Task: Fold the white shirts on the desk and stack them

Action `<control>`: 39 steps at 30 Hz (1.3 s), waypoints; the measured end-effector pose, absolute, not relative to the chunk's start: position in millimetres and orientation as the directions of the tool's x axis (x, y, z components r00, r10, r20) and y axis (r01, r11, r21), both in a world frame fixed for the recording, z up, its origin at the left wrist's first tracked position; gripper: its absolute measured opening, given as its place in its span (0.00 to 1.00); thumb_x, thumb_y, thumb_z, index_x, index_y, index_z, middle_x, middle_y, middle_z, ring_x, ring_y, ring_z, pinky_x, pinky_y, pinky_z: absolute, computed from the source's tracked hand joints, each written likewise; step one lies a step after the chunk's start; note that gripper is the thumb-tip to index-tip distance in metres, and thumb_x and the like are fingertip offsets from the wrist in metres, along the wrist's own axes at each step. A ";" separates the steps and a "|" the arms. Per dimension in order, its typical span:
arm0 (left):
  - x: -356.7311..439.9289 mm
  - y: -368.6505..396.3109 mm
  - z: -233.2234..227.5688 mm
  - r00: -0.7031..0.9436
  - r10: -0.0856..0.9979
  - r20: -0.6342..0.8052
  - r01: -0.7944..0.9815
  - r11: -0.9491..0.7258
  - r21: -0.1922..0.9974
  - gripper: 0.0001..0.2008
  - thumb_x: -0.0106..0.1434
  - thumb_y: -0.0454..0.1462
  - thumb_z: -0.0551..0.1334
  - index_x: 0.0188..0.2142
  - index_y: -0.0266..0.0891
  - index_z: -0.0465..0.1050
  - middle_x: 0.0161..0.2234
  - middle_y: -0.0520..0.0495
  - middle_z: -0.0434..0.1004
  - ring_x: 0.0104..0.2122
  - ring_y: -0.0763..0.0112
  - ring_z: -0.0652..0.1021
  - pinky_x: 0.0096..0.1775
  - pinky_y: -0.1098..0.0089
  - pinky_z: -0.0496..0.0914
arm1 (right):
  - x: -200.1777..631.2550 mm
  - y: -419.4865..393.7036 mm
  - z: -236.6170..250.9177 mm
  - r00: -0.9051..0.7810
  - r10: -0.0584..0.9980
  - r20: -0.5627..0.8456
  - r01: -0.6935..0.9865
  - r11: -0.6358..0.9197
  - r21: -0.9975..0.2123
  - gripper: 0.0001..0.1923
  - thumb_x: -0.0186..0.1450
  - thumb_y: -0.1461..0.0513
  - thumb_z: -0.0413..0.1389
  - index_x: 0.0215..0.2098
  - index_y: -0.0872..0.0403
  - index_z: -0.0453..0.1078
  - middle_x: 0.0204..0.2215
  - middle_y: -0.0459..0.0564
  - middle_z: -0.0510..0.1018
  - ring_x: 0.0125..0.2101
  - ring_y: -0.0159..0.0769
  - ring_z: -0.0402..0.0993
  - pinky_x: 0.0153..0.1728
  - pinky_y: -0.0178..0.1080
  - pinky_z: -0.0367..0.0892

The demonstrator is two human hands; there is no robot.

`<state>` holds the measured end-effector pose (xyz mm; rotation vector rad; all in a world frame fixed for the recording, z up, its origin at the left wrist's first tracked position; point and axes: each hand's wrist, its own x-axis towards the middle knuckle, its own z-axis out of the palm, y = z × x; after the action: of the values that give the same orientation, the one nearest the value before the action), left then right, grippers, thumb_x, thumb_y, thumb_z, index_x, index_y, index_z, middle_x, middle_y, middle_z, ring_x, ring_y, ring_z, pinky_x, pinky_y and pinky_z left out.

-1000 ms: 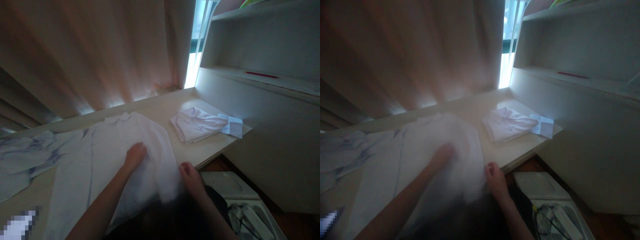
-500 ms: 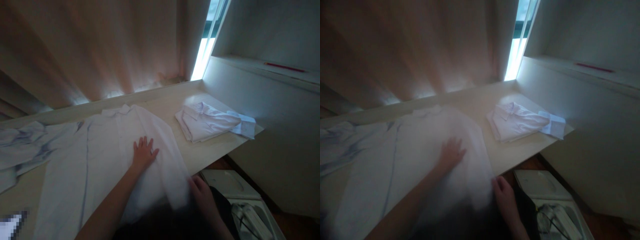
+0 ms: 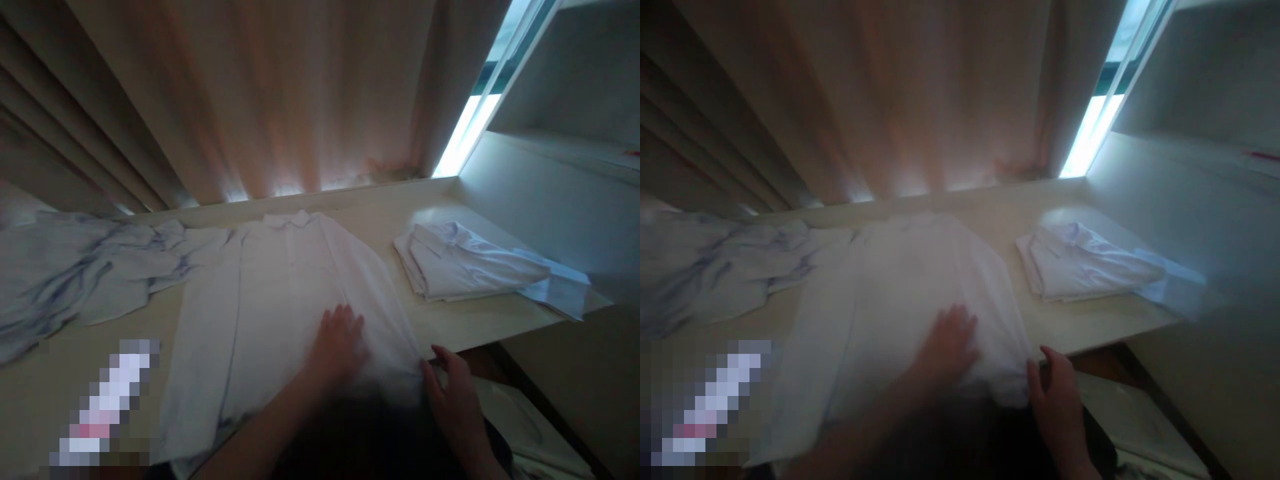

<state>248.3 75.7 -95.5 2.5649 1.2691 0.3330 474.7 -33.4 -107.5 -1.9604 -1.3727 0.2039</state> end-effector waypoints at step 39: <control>11.2 -91.1 -146.4 0.294 0.882 0.368 0.953 -0.299 -0.044 0.25 0.62 0.43 0.54 0.58 0.42 0.59 0.59 0.41 0.62 0.59 0.54 0.62 0.56 0.52 0.62 | 346.2 0.9 -126.6 -0.397 0.903 0.162 0.907 0.413 -0.083 0.28 0.66 0.51 0.45 0.61 0.54 0.57 0.61 0.61 0.58 0.61 0.50 0.50 0.58 0.54 0.52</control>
<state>11.2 -91.1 -146.4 2.7214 1.9816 0.4737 346.2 0.9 -126.6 -1.6092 -2.4838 -0.0278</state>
